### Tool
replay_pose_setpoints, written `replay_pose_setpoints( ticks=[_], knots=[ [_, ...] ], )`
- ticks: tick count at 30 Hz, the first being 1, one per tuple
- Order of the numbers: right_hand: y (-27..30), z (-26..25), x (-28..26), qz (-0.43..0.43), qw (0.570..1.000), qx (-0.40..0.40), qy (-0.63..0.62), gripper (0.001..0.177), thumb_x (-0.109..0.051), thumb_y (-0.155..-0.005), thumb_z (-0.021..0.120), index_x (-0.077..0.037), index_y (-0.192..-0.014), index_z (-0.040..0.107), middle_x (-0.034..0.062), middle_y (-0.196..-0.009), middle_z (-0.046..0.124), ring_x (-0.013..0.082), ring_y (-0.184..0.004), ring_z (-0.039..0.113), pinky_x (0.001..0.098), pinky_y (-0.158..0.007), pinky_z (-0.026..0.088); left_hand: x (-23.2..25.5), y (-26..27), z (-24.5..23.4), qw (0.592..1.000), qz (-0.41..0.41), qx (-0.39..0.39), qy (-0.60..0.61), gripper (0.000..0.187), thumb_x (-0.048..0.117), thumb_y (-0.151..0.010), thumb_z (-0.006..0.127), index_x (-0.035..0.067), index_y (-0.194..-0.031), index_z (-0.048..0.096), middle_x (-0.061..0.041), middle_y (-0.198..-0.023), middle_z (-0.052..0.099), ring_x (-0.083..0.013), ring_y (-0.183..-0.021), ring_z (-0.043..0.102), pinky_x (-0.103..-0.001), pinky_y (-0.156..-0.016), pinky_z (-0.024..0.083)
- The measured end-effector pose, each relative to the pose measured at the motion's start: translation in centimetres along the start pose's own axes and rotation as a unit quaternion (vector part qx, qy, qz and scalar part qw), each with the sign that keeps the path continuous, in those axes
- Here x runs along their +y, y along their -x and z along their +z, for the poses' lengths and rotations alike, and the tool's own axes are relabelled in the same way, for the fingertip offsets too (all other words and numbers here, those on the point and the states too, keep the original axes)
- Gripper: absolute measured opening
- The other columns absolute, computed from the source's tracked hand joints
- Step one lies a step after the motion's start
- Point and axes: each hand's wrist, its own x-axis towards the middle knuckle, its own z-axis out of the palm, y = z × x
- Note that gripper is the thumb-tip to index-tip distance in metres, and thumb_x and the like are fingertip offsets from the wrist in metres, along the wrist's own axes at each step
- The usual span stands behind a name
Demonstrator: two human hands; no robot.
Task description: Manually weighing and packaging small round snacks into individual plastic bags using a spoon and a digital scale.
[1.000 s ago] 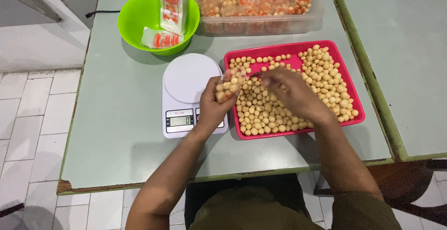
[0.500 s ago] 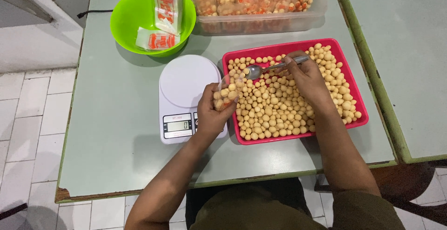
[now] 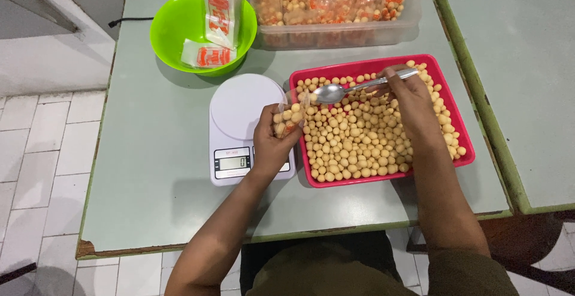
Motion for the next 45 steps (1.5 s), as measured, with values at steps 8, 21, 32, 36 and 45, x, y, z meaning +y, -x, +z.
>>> replay_pose_setpoints(
  ticks=[8,21,32,36,45],
  knots=[
    [2.3,-1.1,-7.9,-0.068,0.994,0.086,-0.027,0.013,-0.022,-0.105,0.046,-0.012,-0.097,0.050,0.0026,-0.089,0.057,0.0140,-0.078,0.066,0.0199,-0.074,0.051,-0.9,0.0,-0.1,0.993,-0.065,-0.038,-0.089,0.036,0.017,-0.078,0.071,0.013,-0.105,0.047,-0.006,-0.104,0.065,-0.0148,-0.093,0.062,-0.028,-0.072,0.055],
    [3.6,1.0,-9.0,-0.225,0.970,0.066,0.069,0.012,-0.015,-0.109,0.042,-0.004,-0.107,0.046,0.0093,-0.099,0.053,0.0234,-0.082,0.066,0.0262,-0.074,0.053,-0.8,-0.3,0.0,0.995,-0.076,-0.022,-0.061,0.034,0.012,-0.079,0.069,0.014,-0.106,0.048,-0.007,-0.107,0.064,-0.0172,-0.097,0.063,-0.028,-0.073,0.057],
    [-0.4,1.0,0.6,-0.071,0.996,0.001,0.048,0.017,-0.013,-0.099,0.057,-0.001,-0.106,0.047,0.0093,-0.086,0.059,0.0143,-0.075,0.063,0.0197,-0.062,0.049,0.6,0.0,0.5,0.998,-0.043,-0.003,-0.047,0.035,0.006,-0.079,0.072,0.002,-0.106,0.051,-0.010,-0.087,0.059,-0.0147,-0.082,0.057,-0.033,-0.071,0.053],
    [-0.8,2.2,0.5,-0.012,1.000,-0.006,-0.004,0.021,-0.018,-0.098,0.056,-0.002,-0.107,0.046,0.0096,-0.079,0.063,0.0066,-0.057,0.060,0.0134,-0.043,0.043,0.7,0.0,0.4,0.998,-0.039,-0.007,-0.053,0.035,0.006,-0.079,0.072,0.002,-0.107,0.050,-0.009,-0.086,0.058,-0.0155,-0.082,0.057,-0.033,-0.072,0.053],
    [-1.2,0.8,0.7,0.075,0.995,0.030,-0.061,0.020,-0.027,-0.095,0.061,-0.013,-0.102,0.049,0.0069,-0.082,0.066,0.0066,-0.047,0.057,0.0153,-0.031,0.041,1.1,-0.1,0.3,0.998,-0.035,-0.007,-0.049,0.034,0.006,-0.078,0.072,0.003,-0.105,0.051,-0.007,-0.082,0.054,-0.0135,-0.080,0.055,-0.032,-0.067,0.052]
  ],
)
